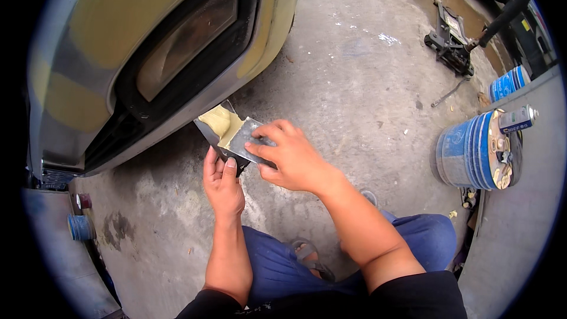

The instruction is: The person applies a yellowish body filler paste to the front bumper of a silver car using a metal spreader. They repeatedly scoop the filler from a container and spread it across the bumper surface, smoothing it out to cover a specific area.

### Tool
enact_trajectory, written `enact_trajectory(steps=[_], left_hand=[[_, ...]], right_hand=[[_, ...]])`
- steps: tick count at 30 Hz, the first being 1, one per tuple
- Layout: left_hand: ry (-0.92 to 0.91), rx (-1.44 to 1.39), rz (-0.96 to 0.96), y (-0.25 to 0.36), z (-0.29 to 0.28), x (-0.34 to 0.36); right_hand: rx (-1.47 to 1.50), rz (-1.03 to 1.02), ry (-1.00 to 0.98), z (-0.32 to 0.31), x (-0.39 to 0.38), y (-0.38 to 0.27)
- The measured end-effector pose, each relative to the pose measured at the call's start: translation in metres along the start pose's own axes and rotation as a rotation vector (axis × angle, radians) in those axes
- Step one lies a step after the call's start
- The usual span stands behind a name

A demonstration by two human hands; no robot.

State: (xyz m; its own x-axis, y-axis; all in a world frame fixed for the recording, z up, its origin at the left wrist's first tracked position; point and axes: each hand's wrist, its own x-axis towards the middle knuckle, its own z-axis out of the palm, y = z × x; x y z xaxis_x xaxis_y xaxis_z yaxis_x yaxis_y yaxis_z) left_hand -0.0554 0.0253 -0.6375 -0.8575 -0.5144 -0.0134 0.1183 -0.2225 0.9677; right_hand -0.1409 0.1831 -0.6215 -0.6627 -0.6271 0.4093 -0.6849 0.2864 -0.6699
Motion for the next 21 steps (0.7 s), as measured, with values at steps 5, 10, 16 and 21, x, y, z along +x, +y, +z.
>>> enact_trajectory(steps=[5, 10, 16, 21], left_hand=[[0.073, 0.188, 0.163, 0.001, -0.004, 0.000], [0.066, 0.076, 0.107, -0.011, 0.003, 0.003], [0.024, 0.112, 0.070, -0.011, 0.001, 0.005], [0.018, 0.065, 0.066, -0.014, -0.002, 0.008]], right_hand=[[-0.019, 0.157, 0.258, -0.028, 0.008, 0.016], [-0.424, 0.150, 0.579, -0.070, 0.064, 0.025], [-0.565, 0.096, 0.642, -0.094, 0.103, 0.022], [-0.622, 0.031, 0.679, -0.107, 0.116, 0.027]])
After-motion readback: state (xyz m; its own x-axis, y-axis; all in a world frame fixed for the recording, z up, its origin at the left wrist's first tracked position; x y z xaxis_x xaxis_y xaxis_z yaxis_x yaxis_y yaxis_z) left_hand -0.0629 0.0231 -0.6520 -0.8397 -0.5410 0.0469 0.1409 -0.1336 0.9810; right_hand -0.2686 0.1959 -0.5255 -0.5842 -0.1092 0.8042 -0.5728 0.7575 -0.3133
